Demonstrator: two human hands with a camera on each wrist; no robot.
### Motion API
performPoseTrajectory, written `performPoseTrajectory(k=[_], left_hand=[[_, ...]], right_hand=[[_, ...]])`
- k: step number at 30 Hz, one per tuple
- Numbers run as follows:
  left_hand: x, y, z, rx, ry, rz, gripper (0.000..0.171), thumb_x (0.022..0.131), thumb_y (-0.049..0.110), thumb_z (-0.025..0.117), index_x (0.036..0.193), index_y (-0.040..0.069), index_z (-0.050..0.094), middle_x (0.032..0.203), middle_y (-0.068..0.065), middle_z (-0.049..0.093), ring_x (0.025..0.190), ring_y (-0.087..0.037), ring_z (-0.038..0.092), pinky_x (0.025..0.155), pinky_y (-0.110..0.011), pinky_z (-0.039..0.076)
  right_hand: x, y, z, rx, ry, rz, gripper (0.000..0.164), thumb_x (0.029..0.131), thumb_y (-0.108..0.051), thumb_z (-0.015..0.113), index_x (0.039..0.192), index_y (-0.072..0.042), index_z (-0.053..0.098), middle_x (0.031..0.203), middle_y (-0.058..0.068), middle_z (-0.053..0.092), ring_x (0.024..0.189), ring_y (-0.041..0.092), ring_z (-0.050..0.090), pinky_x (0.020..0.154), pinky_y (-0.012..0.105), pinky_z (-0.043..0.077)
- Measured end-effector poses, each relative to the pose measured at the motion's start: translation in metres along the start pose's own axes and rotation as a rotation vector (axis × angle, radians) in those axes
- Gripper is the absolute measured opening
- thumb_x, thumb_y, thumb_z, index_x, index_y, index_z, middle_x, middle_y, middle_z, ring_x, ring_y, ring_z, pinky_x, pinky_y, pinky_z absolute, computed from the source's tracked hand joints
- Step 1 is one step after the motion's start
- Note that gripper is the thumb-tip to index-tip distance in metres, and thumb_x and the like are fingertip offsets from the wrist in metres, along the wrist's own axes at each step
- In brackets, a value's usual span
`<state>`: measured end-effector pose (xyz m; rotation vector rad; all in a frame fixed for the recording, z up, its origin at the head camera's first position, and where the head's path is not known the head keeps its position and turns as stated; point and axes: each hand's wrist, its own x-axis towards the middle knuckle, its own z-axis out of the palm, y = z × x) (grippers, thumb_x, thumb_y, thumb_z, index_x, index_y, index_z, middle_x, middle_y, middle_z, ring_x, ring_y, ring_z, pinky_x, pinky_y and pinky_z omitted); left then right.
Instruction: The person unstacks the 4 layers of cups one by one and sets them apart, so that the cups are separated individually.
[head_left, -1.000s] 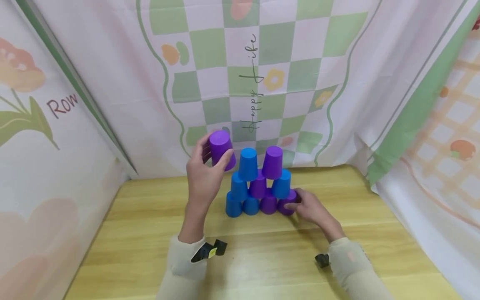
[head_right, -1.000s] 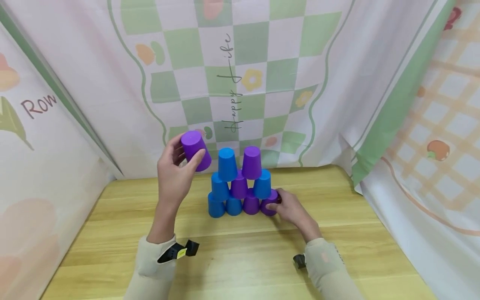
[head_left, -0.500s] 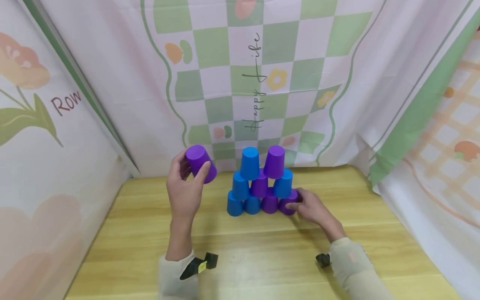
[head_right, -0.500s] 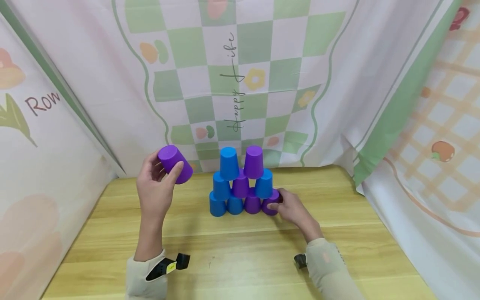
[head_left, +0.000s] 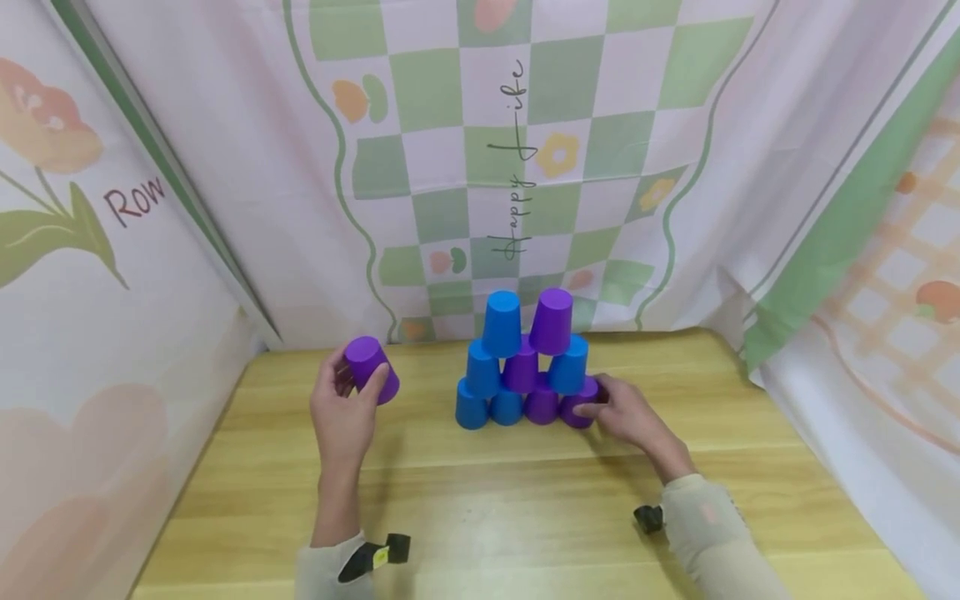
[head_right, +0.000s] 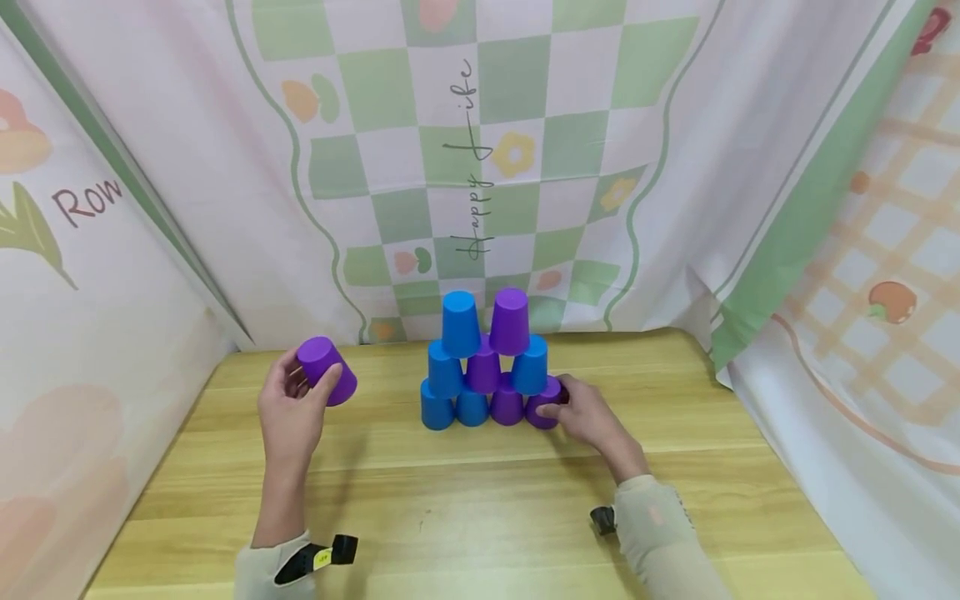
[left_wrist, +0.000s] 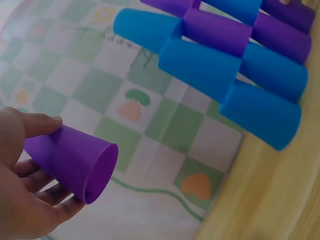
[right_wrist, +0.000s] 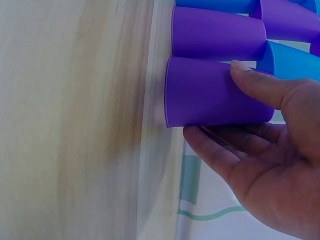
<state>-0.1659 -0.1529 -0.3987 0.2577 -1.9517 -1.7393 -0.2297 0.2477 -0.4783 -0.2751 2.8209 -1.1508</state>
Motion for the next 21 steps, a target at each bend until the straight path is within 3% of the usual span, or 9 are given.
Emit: performPoseTrajectory(k=[10, 21], left_hand=[[0.010, -0.029, -0.017, 0.006, 0.070, -0.063, 0.060, 0.088, 0.001, 0.081, 0.142, -0.002, 0.057, 0.139, -0.024, 0.062, 0.129, -0.038, 0.061, 0.118, -0.048, 0.047], [0.013, -0.073, -0.050, 0.061, 0.186, -0.179, 0.061, 0.090, 0.000, 0.078, 0.146, -0.004, 0.051, 0.145, -0.028, 0.058, 0.135, -0.042, 0.057, 0.119, -0.054, 0.045]], right_hand=[[0.003, 0.000, -0.004, -0.013, 0.015, 0.000, 0.050, 0.097, -0.024, 0.075, 0.135, 0.006, 0.060, 0.122, 0.025, 0.071, 0.110, 0.038, 0.069, 0.094, 0.055, 0.058], [0.000, -0.002, 0.001, 0.013, -0.015, 0.019, 0.045, 0.097, -0.025, 0.075, 0.134, 0.000, 0.065, 0.119, 0.019, 0.074, 0.103, 0.032, 0.069, 0.085, 0.045, 0.061]])
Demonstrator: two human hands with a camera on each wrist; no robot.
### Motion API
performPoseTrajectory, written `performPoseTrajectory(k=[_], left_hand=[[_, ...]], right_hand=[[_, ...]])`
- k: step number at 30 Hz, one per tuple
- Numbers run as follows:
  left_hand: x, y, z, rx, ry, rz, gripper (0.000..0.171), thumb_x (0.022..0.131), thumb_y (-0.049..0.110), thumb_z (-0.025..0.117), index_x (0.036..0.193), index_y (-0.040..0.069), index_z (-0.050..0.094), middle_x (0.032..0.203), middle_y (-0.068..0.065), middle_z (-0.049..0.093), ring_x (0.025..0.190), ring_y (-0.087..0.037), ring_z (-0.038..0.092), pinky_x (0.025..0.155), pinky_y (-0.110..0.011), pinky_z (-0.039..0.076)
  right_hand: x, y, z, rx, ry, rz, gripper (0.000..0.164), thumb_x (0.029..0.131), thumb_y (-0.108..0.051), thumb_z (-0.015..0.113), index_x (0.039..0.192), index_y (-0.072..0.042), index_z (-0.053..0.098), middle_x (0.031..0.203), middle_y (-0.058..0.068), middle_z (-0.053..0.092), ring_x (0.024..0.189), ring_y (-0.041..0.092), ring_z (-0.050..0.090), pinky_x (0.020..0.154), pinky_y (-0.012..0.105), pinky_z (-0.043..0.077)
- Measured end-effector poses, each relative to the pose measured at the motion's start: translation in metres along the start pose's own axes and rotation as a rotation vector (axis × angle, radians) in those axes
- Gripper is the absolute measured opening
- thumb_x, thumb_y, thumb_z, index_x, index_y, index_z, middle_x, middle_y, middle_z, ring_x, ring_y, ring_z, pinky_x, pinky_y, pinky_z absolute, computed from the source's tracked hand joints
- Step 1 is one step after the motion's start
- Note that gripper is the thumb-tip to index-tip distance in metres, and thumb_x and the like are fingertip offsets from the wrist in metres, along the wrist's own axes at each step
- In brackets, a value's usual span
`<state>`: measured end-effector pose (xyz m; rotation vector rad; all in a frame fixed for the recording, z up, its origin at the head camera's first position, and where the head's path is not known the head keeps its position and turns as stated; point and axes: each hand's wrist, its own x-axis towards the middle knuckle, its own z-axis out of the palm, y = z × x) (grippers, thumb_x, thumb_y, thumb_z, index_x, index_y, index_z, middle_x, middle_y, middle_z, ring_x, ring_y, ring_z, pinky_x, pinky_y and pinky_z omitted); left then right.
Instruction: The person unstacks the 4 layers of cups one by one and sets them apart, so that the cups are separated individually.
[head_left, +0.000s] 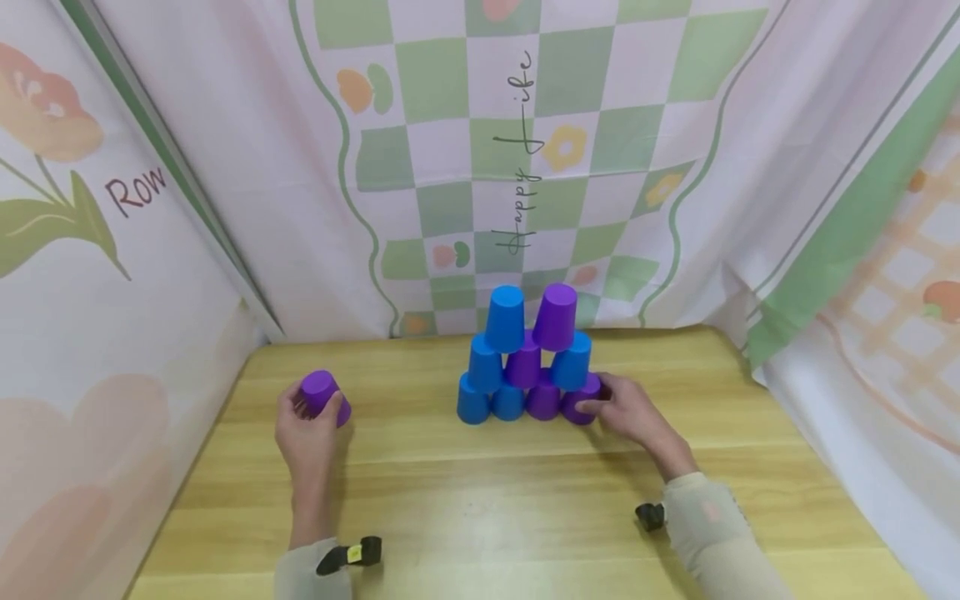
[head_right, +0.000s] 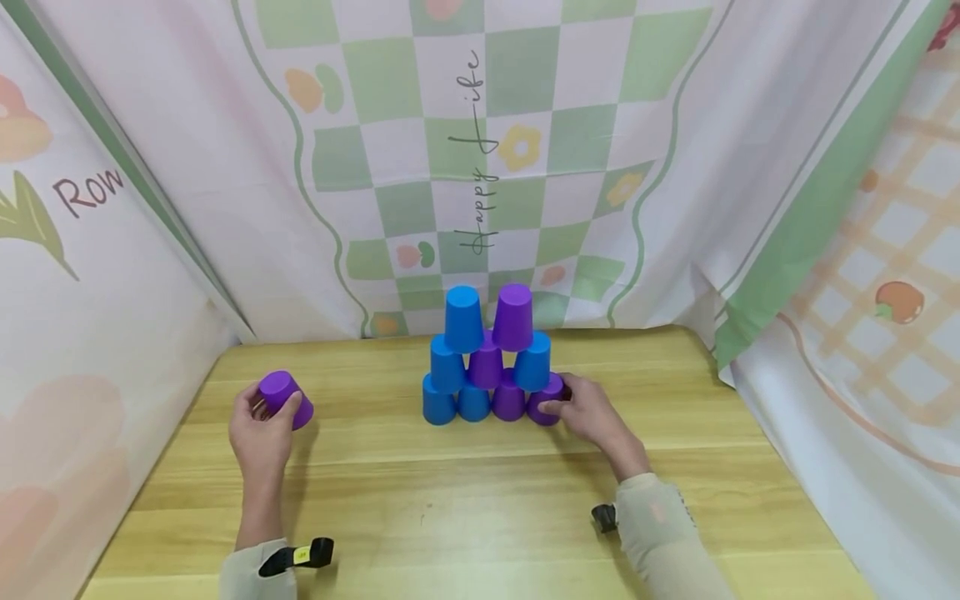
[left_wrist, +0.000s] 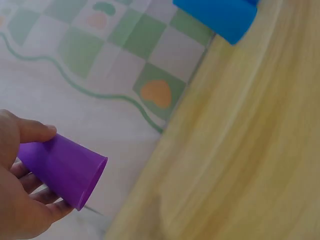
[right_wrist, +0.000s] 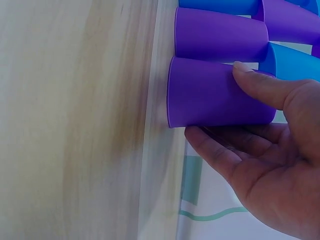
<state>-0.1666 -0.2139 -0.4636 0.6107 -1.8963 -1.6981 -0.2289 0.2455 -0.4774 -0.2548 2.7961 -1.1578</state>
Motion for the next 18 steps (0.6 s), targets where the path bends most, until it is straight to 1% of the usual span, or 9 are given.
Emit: performPoseTrajectory(k=[5, 8, 12, 18], left_hand=[[0.003, -0.010, -0.009, -0.004, 0.039, -0.022, 0.059, 0.093, 0.001, 0.075, 0.146, -0.003, 0.050, 0.146, -0.030, 0.056, 0.136, -0.044, 0.054, 0.119, -0.057, 0.043], [0.005, -0.014, -0.012, 0.000, 0.054, -0.041, 0.059, 0.093, 0.000, 0.074, 0.147, -0.002, 0.050, 0.148, -0.030, 0.055, 0.139, -0.045, 0.053, 0.120, -0.058, 0.042], [0.008, -0.019, -0.015, -0.001, 0.061, -0.068, 0.061, 0.094, 0.000, 0.074, 0.149, -0.001, 0.048, 0.151, -0.029, 0.053, 0.142, -0.044, 0.050, 0.122, -0.057, 0.039], [0.010, -0.026, -0.017, -0.003, 0.063, -0.085, 0.063, 0.094, 0.001, 0.073, 0.151, -0.001, 0.046, 0.154, -0.028, 0.050, 0.145, -0.043, 0.048, 0.124, -0.057, 0.037]], right_hand=[[-0.001, -0.002, 0.001, 0.007, -0.002, 0.004, 0.048, 0.097, -0.023, 0.074, 0.135, 0.004, 0.063, 0.122, 0.022, 0.073, 0.109, 0.034, 0.070, 0.089, 0.049, 0.061], [-0.001, -0.003, 0.001, 0.012, -0.002, 0.003, 0.048, 0.097, -0.021, 0.074, 0.136, 0.005, 0.062, 0.123, 0.023, 0.072, 0.110, 0.035, 0.070, 0.090, 0.050, 0.061], [-0.001, -0.003, 0.001, 0.012, 0.002, -0.007, 0.048, 0.097, -0.020, 0.074, 0.135, 0.006, 0.062, 0.122, 0.023, 0.073, 0.110, 0.036, 0.070, 0.090, 0.051, 0.061], [-0.001, -0.003, 0.002, 0.008, 0.012, -0.015, 0.047, 0.095, -0.018, 0.075, 0.133, 0.007, 0.063, 0.117, 0.022, 0.074, 0.105, 0.034, 0.070, 0.088, 0.049, 0.061]])
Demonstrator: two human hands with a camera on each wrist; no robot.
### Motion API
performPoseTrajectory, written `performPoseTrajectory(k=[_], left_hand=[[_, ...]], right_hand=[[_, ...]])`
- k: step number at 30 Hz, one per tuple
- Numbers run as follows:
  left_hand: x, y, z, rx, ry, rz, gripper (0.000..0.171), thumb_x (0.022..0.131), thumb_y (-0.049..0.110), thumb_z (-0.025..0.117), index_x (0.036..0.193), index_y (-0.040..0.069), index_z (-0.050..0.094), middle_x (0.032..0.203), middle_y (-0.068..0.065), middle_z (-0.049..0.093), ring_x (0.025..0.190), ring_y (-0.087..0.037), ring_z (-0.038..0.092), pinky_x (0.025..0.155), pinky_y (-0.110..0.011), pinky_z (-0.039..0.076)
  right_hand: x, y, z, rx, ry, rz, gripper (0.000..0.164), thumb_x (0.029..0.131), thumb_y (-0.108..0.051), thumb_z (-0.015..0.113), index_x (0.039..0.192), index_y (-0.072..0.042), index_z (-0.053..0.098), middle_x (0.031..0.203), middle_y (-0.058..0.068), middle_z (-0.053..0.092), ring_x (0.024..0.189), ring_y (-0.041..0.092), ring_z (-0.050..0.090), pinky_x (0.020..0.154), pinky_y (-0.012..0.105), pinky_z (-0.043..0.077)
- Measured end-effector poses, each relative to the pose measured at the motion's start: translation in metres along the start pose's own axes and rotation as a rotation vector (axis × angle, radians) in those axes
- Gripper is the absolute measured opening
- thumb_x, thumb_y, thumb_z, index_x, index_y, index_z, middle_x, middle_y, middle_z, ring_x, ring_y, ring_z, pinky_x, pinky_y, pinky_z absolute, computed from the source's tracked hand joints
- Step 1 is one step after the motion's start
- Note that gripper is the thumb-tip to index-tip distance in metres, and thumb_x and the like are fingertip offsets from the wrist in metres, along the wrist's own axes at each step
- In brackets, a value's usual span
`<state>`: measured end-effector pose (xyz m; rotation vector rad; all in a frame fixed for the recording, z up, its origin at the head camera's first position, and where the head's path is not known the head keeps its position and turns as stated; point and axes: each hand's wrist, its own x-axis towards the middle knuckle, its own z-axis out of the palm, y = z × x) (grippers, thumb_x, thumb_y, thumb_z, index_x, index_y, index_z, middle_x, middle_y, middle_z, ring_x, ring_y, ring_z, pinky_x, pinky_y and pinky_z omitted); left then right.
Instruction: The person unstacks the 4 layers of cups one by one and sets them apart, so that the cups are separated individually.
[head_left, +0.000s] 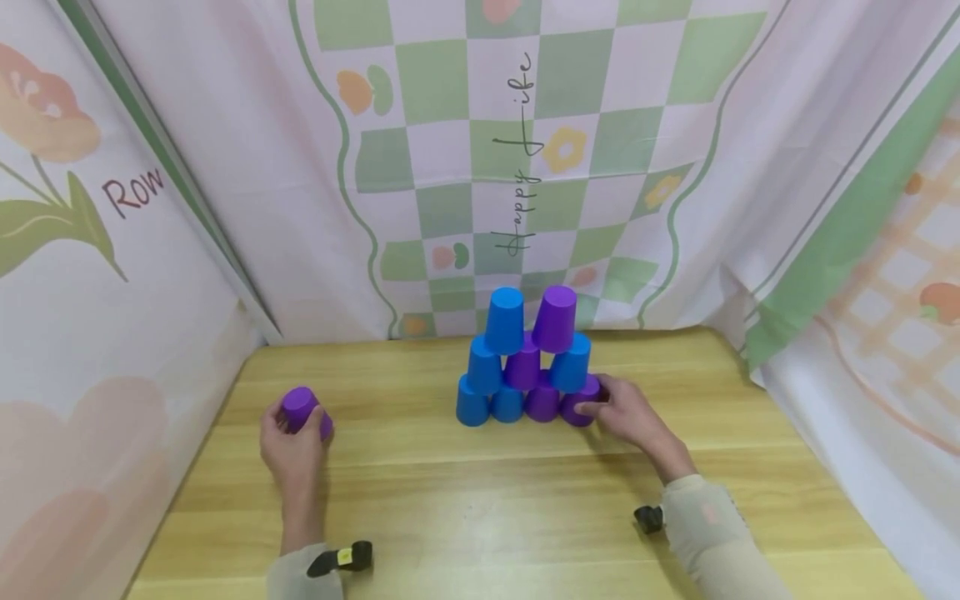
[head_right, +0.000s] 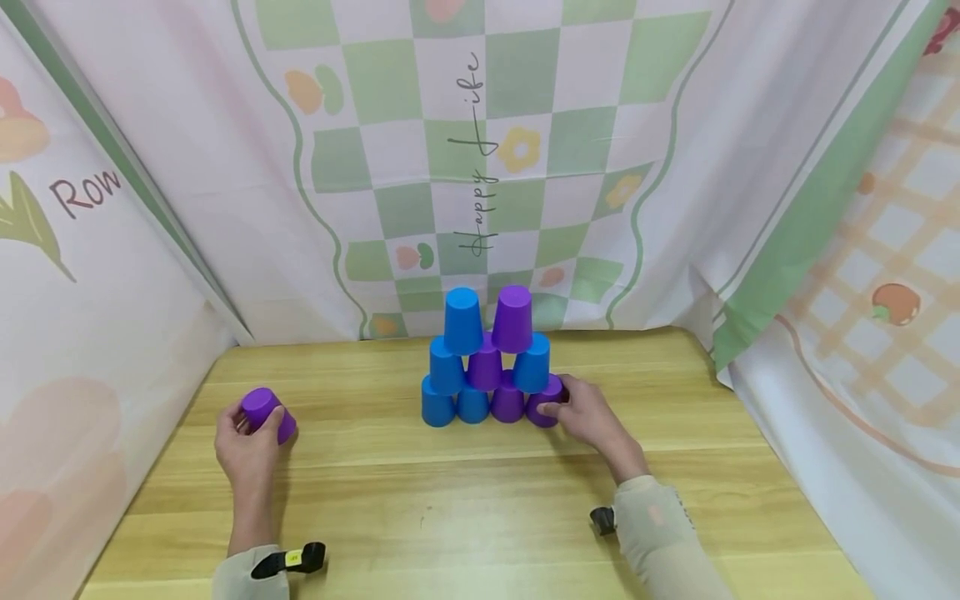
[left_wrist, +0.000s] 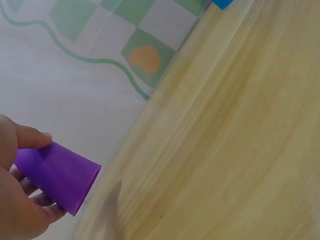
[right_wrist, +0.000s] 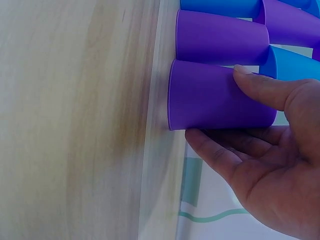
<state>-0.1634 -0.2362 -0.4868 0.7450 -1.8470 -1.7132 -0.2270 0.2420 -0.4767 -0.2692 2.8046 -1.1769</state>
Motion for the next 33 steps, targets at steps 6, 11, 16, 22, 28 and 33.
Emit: performPoseTrajectory(k=[6, 11, 16, 22, 28, 33], left_hand=[[-0.001, -0.003, -0.002, 0.018, 0.008, -0.026, 0.062, 0.096, 0.003, 0.072, 0.152, 0.002, 0.045, 0.156, -0.027, 0.049, 0.146, -0.043, 0.047, 0.124, -0.058, 0.036], [-0.001, -0.005, -0.004, 0.014, 0.010, -0.034, 0.064, 0.096, 0.004, 0.072, 0.154, 0.002, 0.044, 0.156, -0.026, 0.049, 0.146, -0.042, 0.046, 0.124, -0.058, 0.036], [-0.002, -0.006, -0.004, 0.009, 0.016, -0.041, 0.064, 0.095, 0.002, 0.072, 0.153, 0.002, 0.044, 0.157, -0.026, 0.048, 0.147, -0.042, 0.046, 0.125, -0.057, 0.035], [-0.001, -0.009, -0.003, -0.020, 0.019, -0.053, 0.064, 0.095, 0.000, 0.071, 0.153, 0.002, 0.044, 0.157, -0.025, 0.048, 0.148, -0.040, 0.045, 0.125, -0.056, 0.036], [0.000, -0.011, -0.003, -0.025, 0.022, -0.045, 0.063, 0.094, -0.003, 0.069, 0.152, 0.001, 0.043, 0.157, -0.026, 0.048, 0.148, -0.041, 0.045, 0.124, -0.056, 0.036], [-0.001, -0.015, -0.004, -0.035, 0.016, -0.051, 0.064, 0.094, -0.004, 0.069, 0.152, 0.001, 0.043, 0.156, -0.026, 0.049, 0.147, -0.041, 0.045, 0.123, -0.057, 0.038]], right_hand=[[0.000, 0.001, 0.001, -0.012, -0.001, -0.004, 0.048, 0.095, -0.020, 0.075, 0.133, 0.006, 0.063, 0.116, 0.021, 0.074, 0.102, 0.032, 0.069, 0.086, 0.047, 0.061], [0.000, 0.002, 0.001, -0.011, -0.003, -0.006, 0.048, 0.096, -0.020, 0.075, 0.134, 0.006, 0.063, 0.116, 0.020, 0.074, 0.103, 0.031, 0.069, 0.086, 0.047, 0.060], [0.000, 0.003, 0.000, -0.011, -0.006, -0.004, 0.047, 0.096, -0.021, 0.075, 0.133, 0.006, 0.063, 0.116, 0.020, 0.074, 0.102, 0.030, 0.069, 0.087, 0.049, 0.060], [0.001, 0.003, 0.000, -0.011, -0.005, 0.005, 0.047, 0.096, -0.021, 0.074, 0.133, 0.006, 0.063, 0.117, 0.020, 0.074, 0.103, 0.031, 0.069, 0.088, 0.049, 0.060], [0.000, 0.002, -0.001, -0.012, -0.003, 0.003, 0.046, 0.097, -0.021, 0.074, 0.133, 0.005, 0.063, 0.119, 0.021, 0.073, 0.106, 0.033, 0.069, 0.091, 0.052, 0.059], [0.000, 0.001, -0.001, -0.010, -0.008, 0.006, 0.045, 0.097, -0.021, 0.073, 0.134, 0.004, 0.063, 0.120, 0.020, 0.073, 0.108, 0.033, 0.069, 0.091, 0.052, 0.059]])
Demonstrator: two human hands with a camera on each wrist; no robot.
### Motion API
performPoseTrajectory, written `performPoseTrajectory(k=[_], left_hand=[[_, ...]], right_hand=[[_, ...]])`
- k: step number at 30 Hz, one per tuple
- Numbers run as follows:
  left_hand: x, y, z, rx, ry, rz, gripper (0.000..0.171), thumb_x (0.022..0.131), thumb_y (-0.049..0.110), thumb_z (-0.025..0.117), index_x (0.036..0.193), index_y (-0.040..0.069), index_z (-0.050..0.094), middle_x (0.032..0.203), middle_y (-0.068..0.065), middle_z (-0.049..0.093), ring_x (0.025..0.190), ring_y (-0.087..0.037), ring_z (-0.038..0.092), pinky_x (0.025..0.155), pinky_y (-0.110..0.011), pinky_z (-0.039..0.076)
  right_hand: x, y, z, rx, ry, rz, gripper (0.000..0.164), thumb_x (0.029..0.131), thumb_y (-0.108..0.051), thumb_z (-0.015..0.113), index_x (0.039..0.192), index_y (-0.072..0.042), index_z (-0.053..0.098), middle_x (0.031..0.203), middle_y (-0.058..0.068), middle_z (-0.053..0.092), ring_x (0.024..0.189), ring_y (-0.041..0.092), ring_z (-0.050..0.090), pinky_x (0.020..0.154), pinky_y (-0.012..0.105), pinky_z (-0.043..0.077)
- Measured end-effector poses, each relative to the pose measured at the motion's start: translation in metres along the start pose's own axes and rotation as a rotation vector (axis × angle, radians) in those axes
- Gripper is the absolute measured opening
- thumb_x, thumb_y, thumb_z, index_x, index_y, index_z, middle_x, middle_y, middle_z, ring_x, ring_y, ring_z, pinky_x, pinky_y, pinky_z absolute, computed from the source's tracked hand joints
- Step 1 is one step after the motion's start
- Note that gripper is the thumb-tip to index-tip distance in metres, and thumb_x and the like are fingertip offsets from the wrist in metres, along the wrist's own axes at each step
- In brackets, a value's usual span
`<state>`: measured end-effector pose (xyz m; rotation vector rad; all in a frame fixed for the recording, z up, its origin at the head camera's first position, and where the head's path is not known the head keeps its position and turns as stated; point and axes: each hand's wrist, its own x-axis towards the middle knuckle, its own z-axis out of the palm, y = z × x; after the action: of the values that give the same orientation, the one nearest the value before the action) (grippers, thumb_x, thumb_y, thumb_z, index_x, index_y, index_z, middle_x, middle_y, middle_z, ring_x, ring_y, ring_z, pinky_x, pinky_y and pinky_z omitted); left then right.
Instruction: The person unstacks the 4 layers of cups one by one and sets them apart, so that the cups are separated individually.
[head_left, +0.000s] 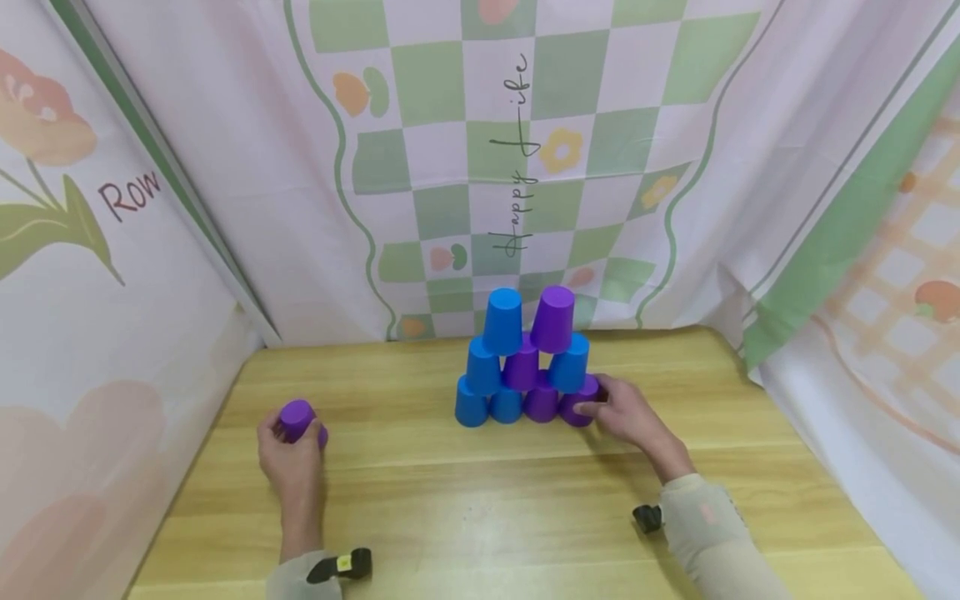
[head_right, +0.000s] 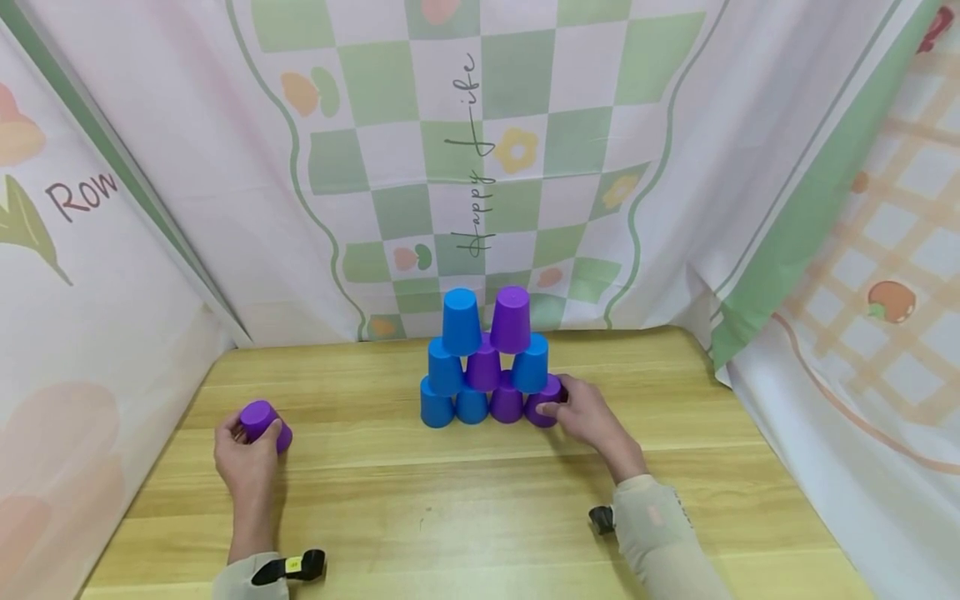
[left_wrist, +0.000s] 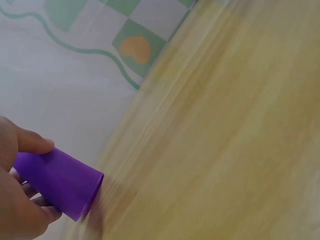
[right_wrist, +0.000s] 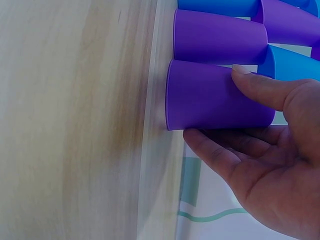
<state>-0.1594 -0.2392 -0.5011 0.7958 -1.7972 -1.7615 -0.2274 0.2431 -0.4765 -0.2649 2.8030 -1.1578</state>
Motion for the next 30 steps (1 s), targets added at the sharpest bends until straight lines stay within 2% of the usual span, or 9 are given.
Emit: performPoseTrajectory(k=[7, 14, 30], left_hand=[[-0.0008, -0.0005, -0.0028, 0.001, 0.017, 0.000, 0.063, 0.092, -0.003, 0.070, 0.150, 0.000, 0.044, 0.154, -0.029, 0.049, 0.146, -0.044, 0.046, 0.123, -0.058, 0.038], [-0.0019, -0.0028, -0.0030, -0.002, -0.004, -0.011, 0.064, 0.093, -0.004, 0.069, 0.151, 0.000, 0.041, 0.159, -0.029, 0.044, 0.149, -0.044, 0.042, 0.123, -0.059, 0.036], [-0.0040, -0.0042, -0.0012, -0.012, -0.021, -0.007, 0.068, 0.091, -0.009, 0.064, 0.153, -0.001, 0.037, 0.161, -0.029, 0.040, 0.151, -0.045, 0.038, 0.125, -0.060, 0.033]], right_hand=[[0.0008, 0.0000, 0.0003, -0.008, 0.013, -0.017, 0.043, 0.096, -0.020, 0.074, 0.130, 0.005, 0.065, 0.114, 0.018, 0.074, 0.103, 0.031, 0.069, 0.090, 0.051, 0.060], [0.0011, 0.0027, 0.0007, -0.002, 0.018, -0.019, 0.036, 0.096, -0.020, 0.076, 0.124, 0.002, 0.068, 0.107, 0.013, 0.075, 0.096, 0.026, 0.068, 0.085, 0.045, 0.059], [0.0013, 0.0037, 0.0010, -0.005, 0.019, -0.027, 0.035, 0.095, -0.020, 0.076, 0.122, 0.002, 0.069, 0.105, 0.012, 0.074, 0.094, 0.025, 0.068, 0.083, 0.042, 0.059]])
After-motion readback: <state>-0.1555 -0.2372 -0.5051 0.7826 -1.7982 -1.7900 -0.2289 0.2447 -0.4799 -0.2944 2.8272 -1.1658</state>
